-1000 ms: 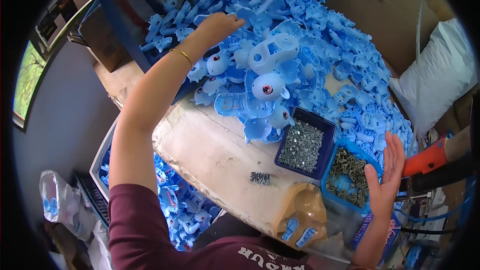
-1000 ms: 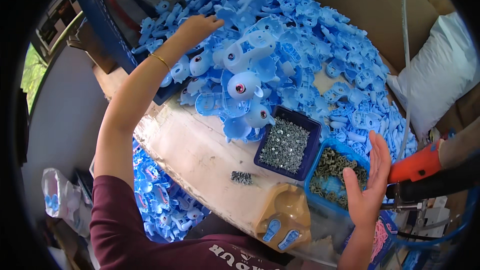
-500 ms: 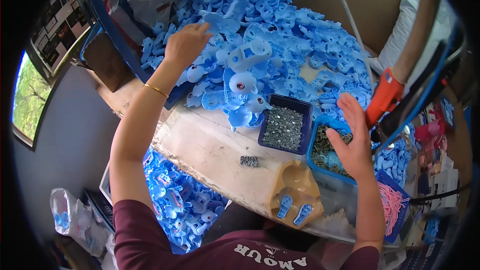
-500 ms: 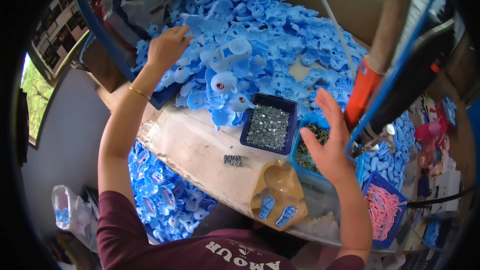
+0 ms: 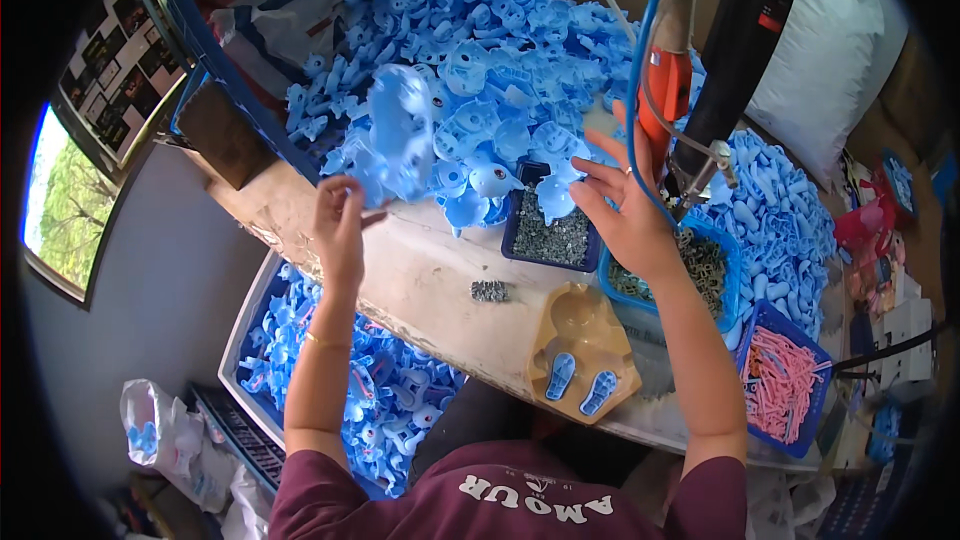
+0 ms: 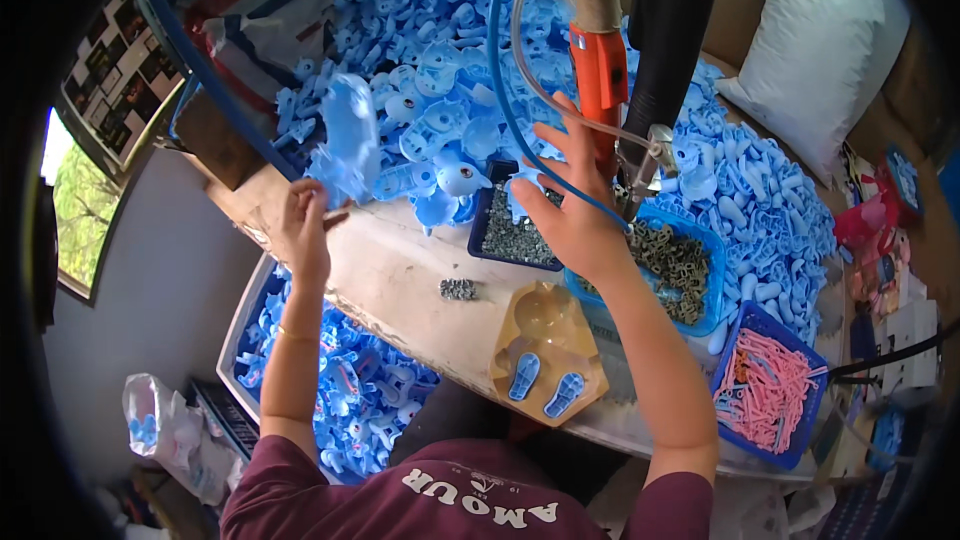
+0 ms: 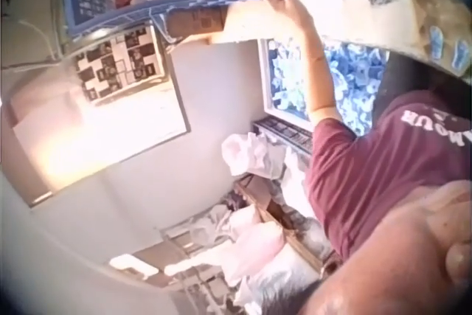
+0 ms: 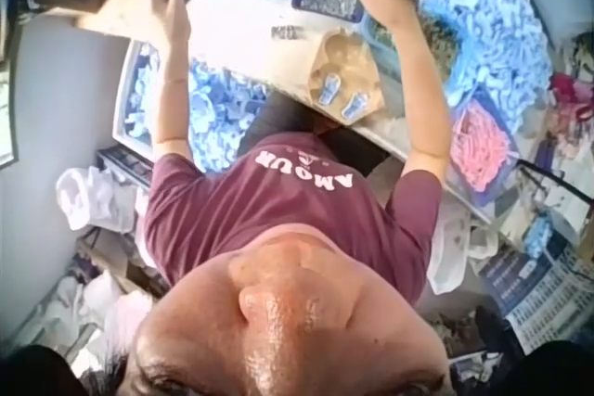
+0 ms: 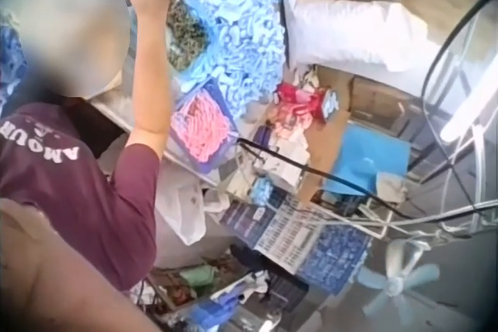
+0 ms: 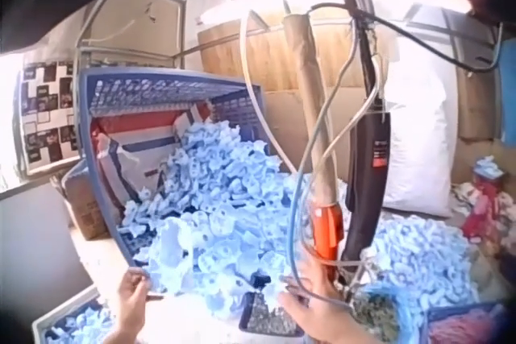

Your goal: Assembling blue toy animal figurines by joining halves, inserting components, and using a pneumatic screwdriver.

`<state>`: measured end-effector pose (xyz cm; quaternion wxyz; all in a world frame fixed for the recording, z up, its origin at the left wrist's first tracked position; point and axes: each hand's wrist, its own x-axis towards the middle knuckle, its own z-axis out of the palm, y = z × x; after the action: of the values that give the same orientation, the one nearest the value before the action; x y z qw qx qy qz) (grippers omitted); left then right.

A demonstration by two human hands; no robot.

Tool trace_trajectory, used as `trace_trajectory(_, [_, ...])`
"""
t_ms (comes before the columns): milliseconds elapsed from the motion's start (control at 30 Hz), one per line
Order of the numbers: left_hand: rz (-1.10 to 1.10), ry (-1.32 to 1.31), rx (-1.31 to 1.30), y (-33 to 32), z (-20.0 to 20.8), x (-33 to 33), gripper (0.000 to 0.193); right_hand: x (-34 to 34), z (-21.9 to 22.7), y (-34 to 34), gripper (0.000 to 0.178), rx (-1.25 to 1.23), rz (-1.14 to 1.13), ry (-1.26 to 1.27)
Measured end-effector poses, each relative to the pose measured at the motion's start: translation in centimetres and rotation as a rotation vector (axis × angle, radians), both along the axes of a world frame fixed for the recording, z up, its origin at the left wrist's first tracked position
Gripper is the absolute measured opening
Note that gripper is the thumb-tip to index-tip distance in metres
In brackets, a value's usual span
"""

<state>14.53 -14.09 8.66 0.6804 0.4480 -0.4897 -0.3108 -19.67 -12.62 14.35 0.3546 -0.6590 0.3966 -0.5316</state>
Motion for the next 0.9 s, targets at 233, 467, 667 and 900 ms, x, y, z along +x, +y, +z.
trace_trajectory(233, [-0.193, -0.045, 0.094, 8.2, -4.3, -7.1, 0.014, -0.4, -1.1, 1.0, 0.071, 0.059, 0.126, -0.114])
trace_trajectory(467, [-0.292, -0.068, 0.161, 10.7, -4.6, -9.4, 0.016, -2.2, -2.5, 4.0, 0.056, 0.278, 0.22, 0.029])
trace_trajectory(667, [-0.337, -0.336, 0.128, 13.0, -4.4, -10.5, 0.015, -5.4, -3.9, 12.2, 0.052, 0.25, 0.278, -0.015])
trace_trajectory(900, [-0.649, -0.715, -0.031, 13.3, -2.7, -13.4, 0.027, -7.1, -6.9, 18.3, 0.013, 0.227, -0.067, 0.469])
